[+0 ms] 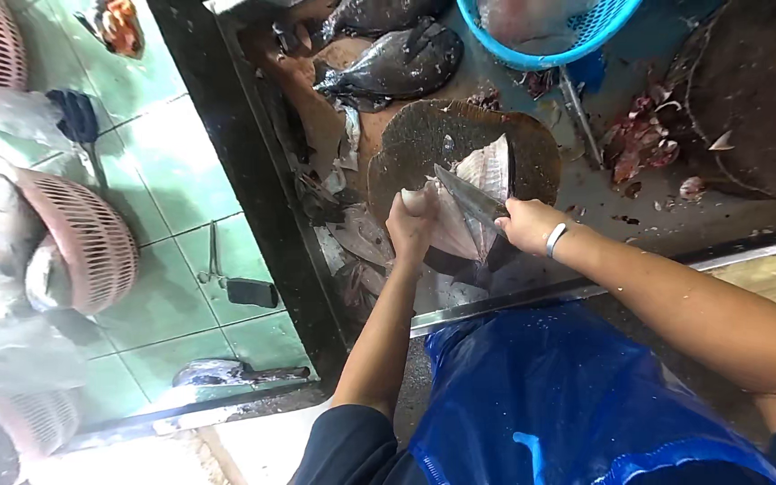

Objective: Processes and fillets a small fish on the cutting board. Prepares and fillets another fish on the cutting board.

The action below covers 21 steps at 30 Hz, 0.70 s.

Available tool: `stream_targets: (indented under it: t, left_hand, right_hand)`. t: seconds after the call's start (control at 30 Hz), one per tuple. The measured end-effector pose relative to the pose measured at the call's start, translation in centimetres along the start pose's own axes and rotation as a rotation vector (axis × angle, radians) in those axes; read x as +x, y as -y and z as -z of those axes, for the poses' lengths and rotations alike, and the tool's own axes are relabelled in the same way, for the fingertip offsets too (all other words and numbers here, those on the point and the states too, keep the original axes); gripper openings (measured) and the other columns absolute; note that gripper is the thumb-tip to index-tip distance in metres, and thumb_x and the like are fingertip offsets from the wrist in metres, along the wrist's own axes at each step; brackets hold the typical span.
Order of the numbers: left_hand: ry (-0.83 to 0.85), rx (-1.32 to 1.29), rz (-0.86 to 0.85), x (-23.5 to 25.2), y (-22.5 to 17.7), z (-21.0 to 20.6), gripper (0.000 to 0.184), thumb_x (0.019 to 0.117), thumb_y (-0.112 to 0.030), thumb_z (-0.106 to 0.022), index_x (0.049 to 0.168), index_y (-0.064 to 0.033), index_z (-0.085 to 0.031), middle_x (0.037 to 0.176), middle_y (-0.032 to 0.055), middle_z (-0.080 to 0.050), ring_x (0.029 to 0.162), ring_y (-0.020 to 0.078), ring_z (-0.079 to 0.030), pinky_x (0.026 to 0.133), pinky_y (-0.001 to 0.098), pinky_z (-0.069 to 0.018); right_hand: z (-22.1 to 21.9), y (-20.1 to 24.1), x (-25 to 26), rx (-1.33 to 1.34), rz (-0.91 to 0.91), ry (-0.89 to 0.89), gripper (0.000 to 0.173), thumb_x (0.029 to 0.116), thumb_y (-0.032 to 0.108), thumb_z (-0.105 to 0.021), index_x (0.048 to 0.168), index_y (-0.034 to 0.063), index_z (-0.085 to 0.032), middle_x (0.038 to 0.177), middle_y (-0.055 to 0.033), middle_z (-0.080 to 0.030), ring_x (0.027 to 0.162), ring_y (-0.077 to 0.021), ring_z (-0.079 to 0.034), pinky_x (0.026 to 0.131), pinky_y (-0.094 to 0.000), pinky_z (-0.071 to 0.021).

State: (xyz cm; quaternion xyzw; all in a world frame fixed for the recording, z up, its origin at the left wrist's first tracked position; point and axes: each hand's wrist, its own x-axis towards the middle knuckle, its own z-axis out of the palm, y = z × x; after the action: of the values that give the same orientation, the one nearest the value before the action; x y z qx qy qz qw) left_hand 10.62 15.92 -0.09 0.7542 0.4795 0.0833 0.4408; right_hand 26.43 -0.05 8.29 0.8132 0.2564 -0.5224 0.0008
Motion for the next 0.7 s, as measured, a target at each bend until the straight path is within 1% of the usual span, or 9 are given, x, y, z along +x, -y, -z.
stream_targets:
  t: [0.03, 0.07, 0.13, 0.2, 0.23, 0.33, 0.43, 0.57, 0.7]
  left_hand:
    - [-0.007, -0.044, -0.029, -0.5, -0.2, 0.0, 0.046, 0.0813, -0.025, -0.086, 0.117, -0.0031, -0.065, 0.106, 0.0103, -0.074, 0.101, 0.0193, -0.072, 0.094, 0.0454, -0.0575]
    - [-0.002, -0.067, -0.065, -1.3, -0.7, 0.0, 0.046, 0.0815, -0.024, -0.086, 0.117, -0.0026, -0.065, 0.105, 0.0098, -0.074, 0.1, 0.0183, -0.072, 0.094, 0.0443, -0.0587]
    - [0.016, -0.064, -0.142, -3.1, -2.7, -0.2, 0.044, 0.0819, -0.024, -0.086, 0.114, -0.0015, -0.065, 0.1, 0.0098, -0.074, 0.095, 0.0181, -0.073, 0.09, 0.0435, -0.06]
    - [0.002, -0.02, -0.13, -3.9, -3.2, -0.1, 0.044, 0.0814, -0.023, -0.086, 0.113, -0.0002, -0.065, 0.098, 0.0118, -0.074, 0.093, 0.021, -0.072, 0.088, 0.0453, -0.059]
    - [-0.013, -0.008, -0.098, -3.9, -2.5, 0.1, 0.045, 0.0814, -0.022, -0.085, 0.115, 0.0002, -0.065, 0.1, 0.013, -0.074, 0.095, 0.0226, -0.072, 0.09, 0.0469, -0.0585]
    - [-0.072, 0.011, -0.02, -1.8, 0.5, 0.9, 0.05, 0.0804, -0.023, -0.086, 0.12, -0.0021, -0.065, 0.106, 0.0127, -0.074, 0.1, 0.0234, -0.072, 0.093, 0.0492, -0.0585]
    - [-0.101, 0.072, 0.015, -1.2, 1.8, 1.4, 0.048, 0.0813, -0.028, -0.086, 0.118, -0.0042, -0.065, 0.105, 0.0107, -0.074, 0.1, 0.0218, -0.073, 0.093, 0.0491, -0.0582]
    - [-0.091, 0.066, 0.017, -0.8, 1.6, 1.3, 0.049, 0.081, -0.027, -0.087, 0.119, -0.0044, -0.065, 0.106, 0.0102, -0.075, 0.1, 0.0214, -0.073, 0.093, 0.0481, -0.0586]
    - [-0.083, 0.061, 0.04, -1.0, 1.3, 1.7, 0.05, 0.0822, -0.029, -0.086, 0.119, -0.0037, -0.065, 0.106, 0.0112, -0.074, 0.102, 0.0224, -0.072, 0.095, 0.0489, -0.0574]
  right_hand:
    - [-0.5, 0.4, 0.1, -0.013, 0.003, -0.027, 0.043, 0.1104, 0.039, -0.045, 0.13, 0.003, -0.056, 0.111, -0.0253, -0.069, 0.104, -0.0433, -0.07, 0.085, -0.0624, -0.0554]
    - [-1.3, 0.7, 0.4, -0.019, 0.013, -0.068, 0.043, 0.11, 0.04, -0.045, 0.131, 0.0035, -0.056, 0.112, -0.0256, -0.07, 0.106, -0.0446, -0.07, 0.085, -0.0643, -0.0552]
    - [-2.5, 0.9, 1.7, -0.003, 0.039, -0.124, 0.044, 0.1097, 0.041, -0.045, 0.131, 0.0039, -0.056, 0.11, -0.0253, -0.07, 0.106, -0.0455, -0.07, 0.084, -0.0652, -0.0556]
    - [-2.7, 0.7, 2.5, 0.021, 0.073, -0.105, 0.043, 0.1098, 0.041, -0.045, 0.129, 0.0041, -0.056, 0.108, -0.0248, -0.07, 0.103, -0.0445, -0.07, 0.083, -0.0638, -0.0559]
    - [-2.3, 0.3, 2.4, 0.057, 0.084, -0.071, 0.043, 0.1099, 0.04, -0.046, 0.129, 0.0029, -0.057, 0.107, -0.0258, -0.07, 0.099, -0.0444, -0.071, 0.082, -0.0633, -0.056]
    - [-0.3, -1.6, 1.6, 0.164, 0.079, -0.009, 0.043, 0.1105, 0.043, -0.044, 0.128, 0.0053, -0.058, 0.092, -0.0225, -0.066, 0.069, -0.0354, -0.068, 0.061, -0.0523, -0.0573]
    - [0.4, -2.9, 0.2, 0.174, 0.051, 0.02, 0.042, 0.1102, 0.046, -0.043, 0.121, 0.0072, -0.057, 0.081, -0.0186, -0.063, 0.057, -0.0302, -0.063, 0.052, -0.0466, -0.0549]
    - [-0.3, -2.9, -0.1, 0.117, 0.068, 0.059, 0.041, 0.1101, 0.045, -0.043, 0.117, 0.0072, -0.058, 0.079, -0.0175, -0.063, 0.058, -0.0297, -0.064, 0.054, -0.0467, -0.055]
    - [-0.6, -2.7, 0.1, -0.006, 0.1, 0.074, 0.04, 0.1101, 0.042, -0.045, 0.117, 0.0052, -0.061, 0.088, -0.0201, -0.067, 0.073, -0.0355, -0.069, 0.065, -0.0535, -0.0572]
